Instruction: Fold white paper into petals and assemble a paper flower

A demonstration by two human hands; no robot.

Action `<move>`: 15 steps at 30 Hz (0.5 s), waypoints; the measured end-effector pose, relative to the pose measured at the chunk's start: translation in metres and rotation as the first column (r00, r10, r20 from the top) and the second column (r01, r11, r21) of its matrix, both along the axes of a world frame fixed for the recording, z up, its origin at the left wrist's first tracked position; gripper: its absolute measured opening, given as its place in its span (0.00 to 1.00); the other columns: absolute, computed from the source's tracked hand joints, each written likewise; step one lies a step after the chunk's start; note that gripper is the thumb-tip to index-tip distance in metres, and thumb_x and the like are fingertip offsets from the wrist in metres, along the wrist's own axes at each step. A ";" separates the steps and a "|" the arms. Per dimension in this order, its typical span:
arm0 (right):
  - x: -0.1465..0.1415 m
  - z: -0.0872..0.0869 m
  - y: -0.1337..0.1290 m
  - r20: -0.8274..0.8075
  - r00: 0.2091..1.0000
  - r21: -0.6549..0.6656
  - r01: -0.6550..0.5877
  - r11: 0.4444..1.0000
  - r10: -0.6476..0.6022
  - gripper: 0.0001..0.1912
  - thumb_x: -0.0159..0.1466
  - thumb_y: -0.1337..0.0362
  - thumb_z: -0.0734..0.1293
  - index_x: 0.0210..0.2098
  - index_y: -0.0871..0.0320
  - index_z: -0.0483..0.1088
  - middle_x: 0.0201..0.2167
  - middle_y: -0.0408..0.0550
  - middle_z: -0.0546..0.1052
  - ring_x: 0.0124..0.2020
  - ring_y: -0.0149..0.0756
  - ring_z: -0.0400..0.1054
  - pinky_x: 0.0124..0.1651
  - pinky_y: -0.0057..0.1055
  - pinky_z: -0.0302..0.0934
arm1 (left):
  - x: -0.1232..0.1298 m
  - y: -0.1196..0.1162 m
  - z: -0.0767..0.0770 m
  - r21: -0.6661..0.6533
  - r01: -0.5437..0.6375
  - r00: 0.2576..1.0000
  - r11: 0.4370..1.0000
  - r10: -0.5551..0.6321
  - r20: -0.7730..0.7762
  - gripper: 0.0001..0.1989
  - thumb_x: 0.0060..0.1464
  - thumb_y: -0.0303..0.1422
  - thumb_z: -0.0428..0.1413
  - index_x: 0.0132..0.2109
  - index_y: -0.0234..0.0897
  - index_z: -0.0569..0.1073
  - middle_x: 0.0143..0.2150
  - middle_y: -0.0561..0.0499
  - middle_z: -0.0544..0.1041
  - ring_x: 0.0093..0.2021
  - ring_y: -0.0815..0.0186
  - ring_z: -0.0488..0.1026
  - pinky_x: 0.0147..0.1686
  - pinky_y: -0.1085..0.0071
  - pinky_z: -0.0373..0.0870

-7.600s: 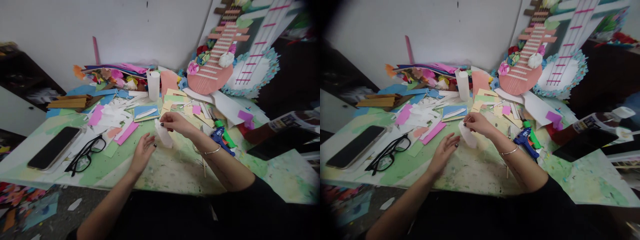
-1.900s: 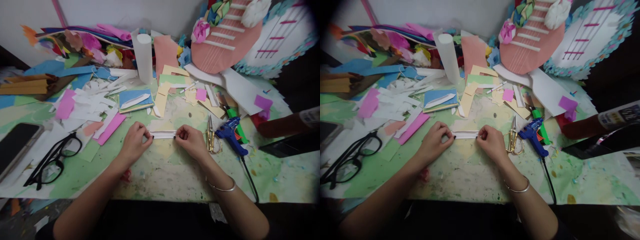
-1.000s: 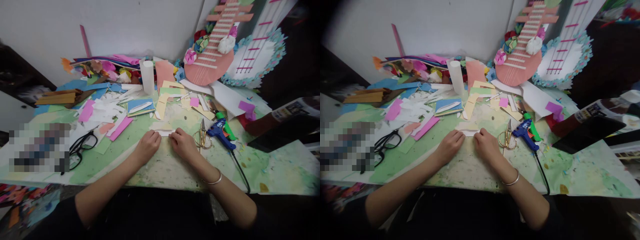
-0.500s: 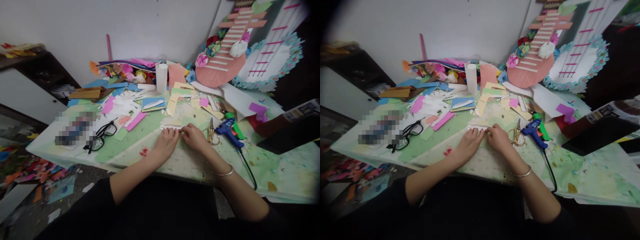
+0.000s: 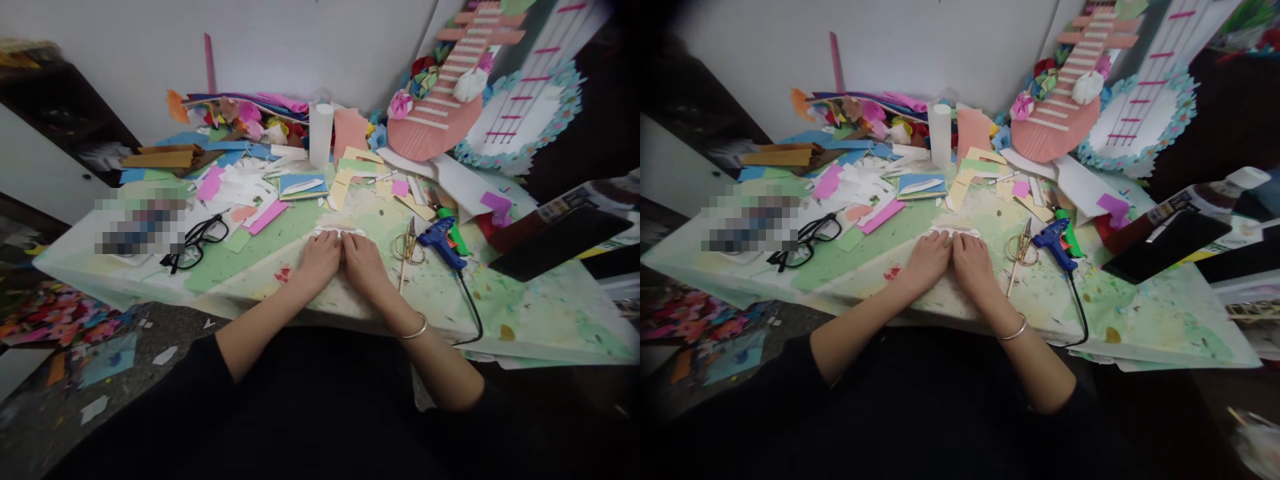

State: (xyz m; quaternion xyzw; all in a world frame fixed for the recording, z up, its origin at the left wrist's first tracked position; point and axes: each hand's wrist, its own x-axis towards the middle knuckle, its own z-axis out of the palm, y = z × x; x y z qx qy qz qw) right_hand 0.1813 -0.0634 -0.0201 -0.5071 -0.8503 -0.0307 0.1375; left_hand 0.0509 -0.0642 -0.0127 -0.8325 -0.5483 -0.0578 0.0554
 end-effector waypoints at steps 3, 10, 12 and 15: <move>-0.004 -0.001 -0.006 0.025 0.999 -0.008 0.031 0.999 -0.031 0.23 0.68 0.72 0.52 0.61 0.74 0.58 0.55 0.68 0.69 0.55 0.49 0.60 0.59 0.43 0.52 | -0.002 -0.001 0.000 -0.006 0.004 1.000 1.000 -0.003 0.016 0.14 0.63 0.28 0.47 0.53 0.32 0.70 0.51 0.41 0.71 0.52 0.53 0.66 0.43 0.61 0.63; -0.009 -0.001 -0.017 0.011 0.990 -0.035 0.144 0.989 -0.143 0.24 0.69 0.69 0.50 0.63 0.65 0.57 0.61 0.61 0.67 0.63 0.48 0.55 0.65 0.55 0.37 | 0.000 -0.012 0.001 0.016 -0.086 0.994 0.996 0.085 0.065 0.18 0.64 0.26 0.43 0.59 0.30 0.65 0.55 0.38 0.71 0.55 0.53 0.66 0.48 0.59 0.63; -0.009 -0.001 -0.019 0.001 0.986 -0.028 0.169 0.985 -0.169 0.24 0.69 0.69 0.50 0.63 0.63 0.58 0.60 0.59 0.67 0.63 0.49 0.55 0.65 0.58 0.36 | 0.000 -0.014 0.000 0.022 -0.098 0.992 0.995 0.096 0.080 0.18 0.64 0.25 0.42 0.59 0.30 0.65 0.56 0.39 0.71 0.56 0.53 0.66 0.49 0.58 0.63; -0.009 -0.001 -0.020 -0.002 0.985 -0.036 0.173 0.984 -0.173 0.23 0.69 0.70 0.50 0.60 0.64 0.60 0.60 0.58 0.68 0.63 0.49 0.55 0.65 0.54 0.39 | -0.002 -0.015 -0.004 0.034 -0.102 0.990 0.994 0.098 0.101 0.19 0.64 0.25 0.42 0.60 0.30 0.64 0.57 0.40 0.71 0.57 0.54 0.66 0.51 0.59 0.63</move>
